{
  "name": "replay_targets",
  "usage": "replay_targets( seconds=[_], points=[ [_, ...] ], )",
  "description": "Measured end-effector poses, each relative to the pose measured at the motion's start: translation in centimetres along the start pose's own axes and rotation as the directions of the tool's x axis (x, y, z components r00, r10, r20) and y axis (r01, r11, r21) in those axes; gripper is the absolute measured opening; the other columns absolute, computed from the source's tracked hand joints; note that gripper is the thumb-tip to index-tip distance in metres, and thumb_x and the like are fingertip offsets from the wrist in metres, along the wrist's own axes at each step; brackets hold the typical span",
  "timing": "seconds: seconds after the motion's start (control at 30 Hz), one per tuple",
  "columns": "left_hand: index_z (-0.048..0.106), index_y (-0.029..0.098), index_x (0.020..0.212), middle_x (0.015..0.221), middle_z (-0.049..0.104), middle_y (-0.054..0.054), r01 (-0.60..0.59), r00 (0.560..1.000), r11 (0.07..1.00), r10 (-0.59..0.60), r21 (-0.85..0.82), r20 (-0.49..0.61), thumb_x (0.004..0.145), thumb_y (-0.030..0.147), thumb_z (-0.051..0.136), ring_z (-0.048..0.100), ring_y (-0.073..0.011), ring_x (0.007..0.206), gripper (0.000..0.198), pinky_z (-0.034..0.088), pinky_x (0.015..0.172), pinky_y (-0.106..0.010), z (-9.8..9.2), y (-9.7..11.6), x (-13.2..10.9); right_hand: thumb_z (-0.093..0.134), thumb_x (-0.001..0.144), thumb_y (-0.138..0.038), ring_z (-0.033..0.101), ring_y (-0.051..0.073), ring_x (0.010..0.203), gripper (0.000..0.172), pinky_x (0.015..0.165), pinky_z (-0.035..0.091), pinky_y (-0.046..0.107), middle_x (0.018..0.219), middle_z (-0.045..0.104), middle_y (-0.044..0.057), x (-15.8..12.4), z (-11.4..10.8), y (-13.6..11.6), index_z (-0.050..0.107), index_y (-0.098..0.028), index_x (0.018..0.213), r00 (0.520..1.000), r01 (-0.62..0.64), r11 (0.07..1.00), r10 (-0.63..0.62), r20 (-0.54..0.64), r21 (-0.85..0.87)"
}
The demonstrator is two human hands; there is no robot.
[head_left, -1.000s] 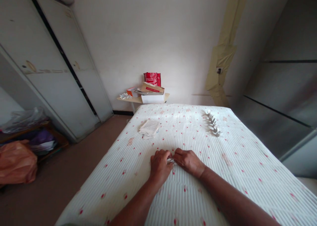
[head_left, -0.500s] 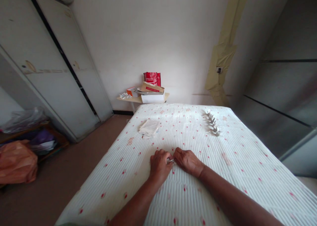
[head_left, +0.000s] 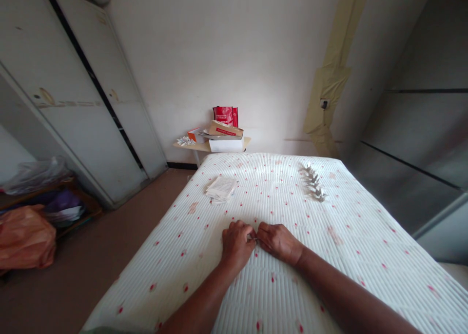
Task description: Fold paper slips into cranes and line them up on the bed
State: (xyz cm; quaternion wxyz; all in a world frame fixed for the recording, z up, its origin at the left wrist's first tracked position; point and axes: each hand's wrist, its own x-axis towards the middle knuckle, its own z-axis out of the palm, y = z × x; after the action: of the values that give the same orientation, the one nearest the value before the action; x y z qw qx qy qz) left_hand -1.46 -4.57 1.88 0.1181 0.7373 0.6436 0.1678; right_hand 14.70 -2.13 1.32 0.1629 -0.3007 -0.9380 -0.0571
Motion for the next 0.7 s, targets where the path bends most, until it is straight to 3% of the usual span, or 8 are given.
replay_targets(
  seconds=[0.47, 0.7],
  points=[
    [0.063, 0.024, 0.074, 0.091, 0.059, 0.001, -0.031, 1.000, 1.000, 0.031, 0.000, 0.003, 0.075, 0.022, 0.059, 0.049, -0.0156, 0.094, 0.004, 0.031, 0.075, -0.028, 0.1, -0.3, -0.3, 0.041, 0.089, -0.019, 0.049, 0.009, 0.057, 0.023, 0.053, 0.036, 0.020, 0.072, 0.054, 0.001, -0.5, -0.5, -0.2, 0.059, -0.017, 0.075, 0.999, 0.028, 0.998, -0.027, -0.025, 0.051],
    [0.065, 0.024, 0.075, 0.089, 0.057, -0.002, -0.205, 0.979, 0.979, 0.205, 0.017, -0.004, 0.077, 0.016, 0.053, 0.048, -0.0169, 0.093, 0.015, 0.033, 0.077, -0.030, -0.7, -0.6, -1.3, 0.041, 0.087, -0.019, 0.048, 0.012, 0.065, 0.022, 0.060, 0.038, 0.023, 0.077, 0.054, 0.003, -1.4, -1.1, -0.7, 0.060, -0.016, 0.076, 1.000, -0.003, 0.997, 0.003, 0.004, 0.081]
  ],
)
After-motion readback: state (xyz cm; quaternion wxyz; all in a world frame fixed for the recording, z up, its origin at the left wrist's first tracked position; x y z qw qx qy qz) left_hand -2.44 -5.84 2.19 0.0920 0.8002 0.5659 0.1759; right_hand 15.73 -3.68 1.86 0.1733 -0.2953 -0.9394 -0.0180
